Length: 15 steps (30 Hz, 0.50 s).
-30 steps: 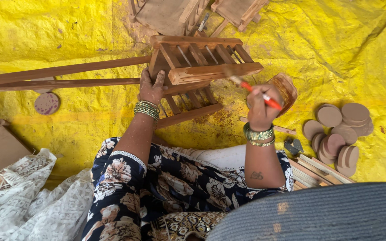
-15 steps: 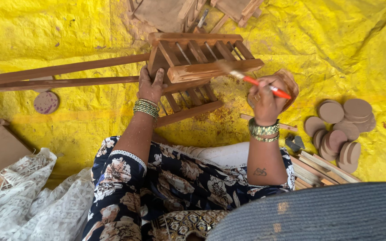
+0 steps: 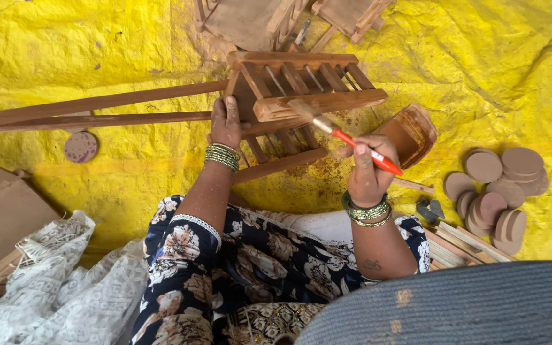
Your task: The person sits on the floor holding a small wooden chair steady with one hand while brushing a liquid finish over its slats and frame with a paintbrush, dipping the brush into a container and working over different parts of the chair.
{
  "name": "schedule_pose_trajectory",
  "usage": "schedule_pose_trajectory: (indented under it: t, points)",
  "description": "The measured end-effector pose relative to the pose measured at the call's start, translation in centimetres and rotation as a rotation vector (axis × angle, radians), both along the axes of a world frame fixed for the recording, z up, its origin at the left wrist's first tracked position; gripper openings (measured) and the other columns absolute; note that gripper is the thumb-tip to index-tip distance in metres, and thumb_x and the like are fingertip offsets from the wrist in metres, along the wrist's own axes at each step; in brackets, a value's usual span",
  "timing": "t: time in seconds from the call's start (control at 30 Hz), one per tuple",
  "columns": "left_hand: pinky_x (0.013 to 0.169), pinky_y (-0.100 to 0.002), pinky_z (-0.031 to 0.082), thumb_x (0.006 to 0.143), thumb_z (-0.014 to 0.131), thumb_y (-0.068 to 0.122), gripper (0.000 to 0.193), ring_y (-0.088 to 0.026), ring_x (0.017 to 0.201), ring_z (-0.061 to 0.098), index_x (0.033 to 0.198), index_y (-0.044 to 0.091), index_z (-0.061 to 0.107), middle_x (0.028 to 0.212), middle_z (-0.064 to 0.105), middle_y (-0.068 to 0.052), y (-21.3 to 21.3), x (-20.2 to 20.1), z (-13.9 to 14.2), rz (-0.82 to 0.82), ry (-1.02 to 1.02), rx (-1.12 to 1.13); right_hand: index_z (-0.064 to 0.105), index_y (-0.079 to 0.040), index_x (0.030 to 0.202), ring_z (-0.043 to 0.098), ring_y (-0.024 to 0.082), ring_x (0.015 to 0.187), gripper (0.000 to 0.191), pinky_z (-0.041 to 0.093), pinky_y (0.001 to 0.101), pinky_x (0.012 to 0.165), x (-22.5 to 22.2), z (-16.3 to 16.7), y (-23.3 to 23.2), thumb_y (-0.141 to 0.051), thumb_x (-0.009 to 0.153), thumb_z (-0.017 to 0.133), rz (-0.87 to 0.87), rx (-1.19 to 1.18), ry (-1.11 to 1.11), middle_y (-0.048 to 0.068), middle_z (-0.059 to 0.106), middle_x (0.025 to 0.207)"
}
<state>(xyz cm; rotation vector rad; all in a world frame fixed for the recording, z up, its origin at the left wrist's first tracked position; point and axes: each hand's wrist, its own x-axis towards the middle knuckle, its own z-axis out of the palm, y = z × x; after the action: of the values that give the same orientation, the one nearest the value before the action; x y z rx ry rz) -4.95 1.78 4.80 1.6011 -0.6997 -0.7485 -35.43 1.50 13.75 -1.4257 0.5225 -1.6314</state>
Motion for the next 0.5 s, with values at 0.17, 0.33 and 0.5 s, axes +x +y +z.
schedule_pose_trajectory:
  t: [0.17, 0.33, 0.5]
  points:
    - [0.068, -0.032, 0.066, 0.099, 0.044, 0.063, 0.075, -0.024, 0.082, 0.076, 0.136, -0.001, 0.049, 0.132, 0.055, -0.019, -0.4, -0.3, -0.7, 0.008, -0.014, -0.015, 0.062, 0.003, 0.109, 0.066, 0.017, 0.081, 0.024, 0.056, 0.0301, 0.075, 0.7, 1.3, -0.3, -0.021, 0.108, 0.064, 0.065, -0.026, 0.143, 0.011, 0.065, 0.098]
    - [0.071, -0.033, 0.064, 0.097, 0.041, 0.065, 0.08, -0.026, 0.086, 0.076, 0.141, -0.001, 0.043, 0.135, 0.053, -0.02, -0.6, -0.4, -1.2, 0.004, -0.018, 0.042, 0.063, -0.002, 0.1, 0.064, 0.013, 0.068, 0.024, 0.054, 0.027, 0.06, 1.8, 2.4, -1.2, -0.025, 0.107, 0.062, 0.046, -0.107, 0.092, 0.007, 0.067, 0.082]
    - [0.077, -0.033, 0.06, 0.096, 0.037, 0.067, 0.086, -0.027, 0.093, 0.076, 0.148, -0.002, 0.035, 0.14, 0.048, -0.021, -1.4, -0.7, -1.6, 0.016, -0.069, 0.116, 0.061, -0.002, 0.1, 0.065, 0.014, 0.069, 0.024, 0.056, 0.029, 0.062, 1.6, 4.0, -0.7, -0.025, 0.107, 0.065, 0.209, -0.019, 0.068, 0.008, 0.065, 0.083]
